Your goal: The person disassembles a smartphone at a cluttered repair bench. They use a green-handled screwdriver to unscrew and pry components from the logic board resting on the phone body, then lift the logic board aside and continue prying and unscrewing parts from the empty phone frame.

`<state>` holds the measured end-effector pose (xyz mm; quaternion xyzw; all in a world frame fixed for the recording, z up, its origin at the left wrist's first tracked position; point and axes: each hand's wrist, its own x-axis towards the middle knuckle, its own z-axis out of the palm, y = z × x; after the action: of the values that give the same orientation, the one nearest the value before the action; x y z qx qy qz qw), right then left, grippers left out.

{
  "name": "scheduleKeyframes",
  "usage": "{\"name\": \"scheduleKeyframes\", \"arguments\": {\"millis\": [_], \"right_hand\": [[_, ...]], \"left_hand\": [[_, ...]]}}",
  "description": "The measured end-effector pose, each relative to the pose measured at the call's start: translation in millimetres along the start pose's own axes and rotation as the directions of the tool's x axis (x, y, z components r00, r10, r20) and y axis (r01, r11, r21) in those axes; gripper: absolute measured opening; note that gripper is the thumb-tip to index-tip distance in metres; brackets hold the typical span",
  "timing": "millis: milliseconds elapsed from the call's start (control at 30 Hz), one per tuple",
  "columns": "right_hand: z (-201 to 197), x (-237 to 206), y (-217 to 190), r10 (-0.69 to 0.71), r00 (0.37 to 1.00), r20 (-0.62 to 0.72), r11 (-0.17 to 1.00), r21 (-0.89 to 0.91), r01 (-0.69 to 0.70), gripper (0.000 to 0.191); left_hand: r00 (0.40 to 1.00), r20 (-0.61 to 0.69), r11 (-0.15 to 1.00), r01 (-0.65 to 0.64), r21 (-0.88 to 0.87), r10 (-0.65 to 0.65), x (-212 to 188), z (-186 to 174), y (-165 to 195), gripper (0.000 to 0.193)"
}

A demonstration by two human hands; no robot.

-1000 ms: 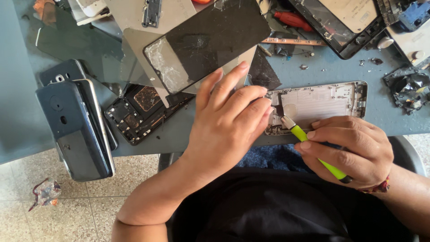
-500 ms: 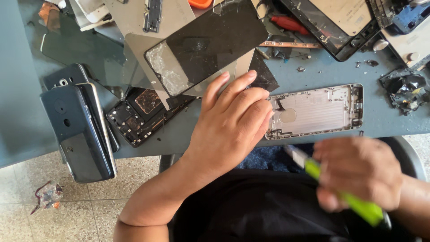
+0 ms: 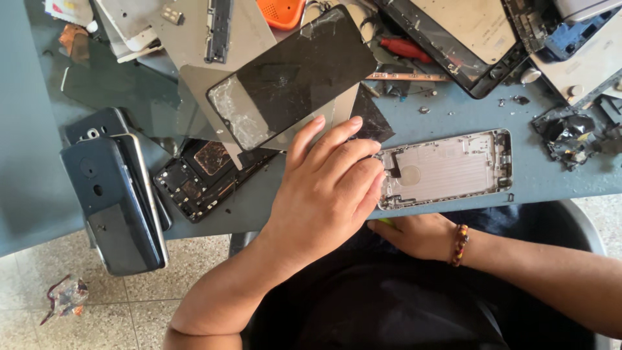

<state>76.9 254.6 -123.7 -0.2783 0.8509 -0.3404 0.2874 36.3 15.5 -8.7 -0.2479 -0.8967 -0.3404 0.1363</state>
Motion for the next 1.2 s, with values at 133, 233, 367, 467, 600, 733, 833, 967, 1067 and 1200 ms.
{"name": "scheduleKeyframes", "arguments": {"millis": [133,233,367,467,600,733,833,967,1067,1200], "right_hand": [[5.6,-1.7,-18.2,0.229,0.952,0.202,0.973,-0.079,-0.217,0.036],[3.0,1.9,-24.2,0.313,0.865,0.393,0.949,-0.099,-0.298,0.042],[-5.2,8.2,-13.1,0.412,0.699,0.585,0.882,-0.065,-0.466,0.047],[-5.6,9.2,-11.3,0.230,0.870,0.435,0.957,0.063,-0.284,0.045],[-12.5,15.4,-24.4,0.490,0.752,0.440,0.847,-0.039,-0.530,0.043],[-35.0,27.2,-41.6,0.493,0.687,0.534,0.814,-0.005,-0.580,0.040],[-52.3,29.6,-53.6,0.531,0.695,0.485,0.808,-0.042,-0.588,0.042],[-72.9,18.7,-66.6,0.263,0.795,0.546,0.900,0.157,-0.406,0.034],[-94.1,-5.2,-72.1,-0.088,0.851,0.517,0.965,0.255,-0.055,0.030],[-125.3,-33.6,-67.2,-0.516,0.839,0.175,0.652,0.715,0.252,0.020]], "left_hand": [[1.000,0.000,1.000,-0.003,-0.015,0.003,-1.0,-1.2,0.2,0.016],[1.000,0.003,1.000,-0.003,-0.011,0.003,-2.0,-1.3,0.7,0.015],[1.000,-0.004,1.000,-0.005,-0.012,0.005,-1.8,-0.5,2.5,0.015],[1.000,-0.001,1.000,-0.003,-0.006,0.003,-1.3,-1.8,2.4,0.015],[1.000,-0.006,1.000,-0.006,-0.011,0.005,-0.8,-2.1,1.8,0.016],[1.000,0.001,1.000,-0.014,-0.022,0.014,-0.8,-1.9,0.8,0.016],[1.000,0.013,1.000,-0.011,-0.021,0.011,-3.0,-4.3,0.0,0.017],[1.000,0.020,0.999,-0.007,-0.040,0.008,-2.3,-2.9,-1.6,0.019],[1.000,0.026,0.999,-0.009,-0.038,0.010,-1.5,-3.3,-2.8,0.021],[0.999,0.035,0.998,-0.026,-0.054,0.028,-1.0,-5.1,-1.0,0.024]]}}
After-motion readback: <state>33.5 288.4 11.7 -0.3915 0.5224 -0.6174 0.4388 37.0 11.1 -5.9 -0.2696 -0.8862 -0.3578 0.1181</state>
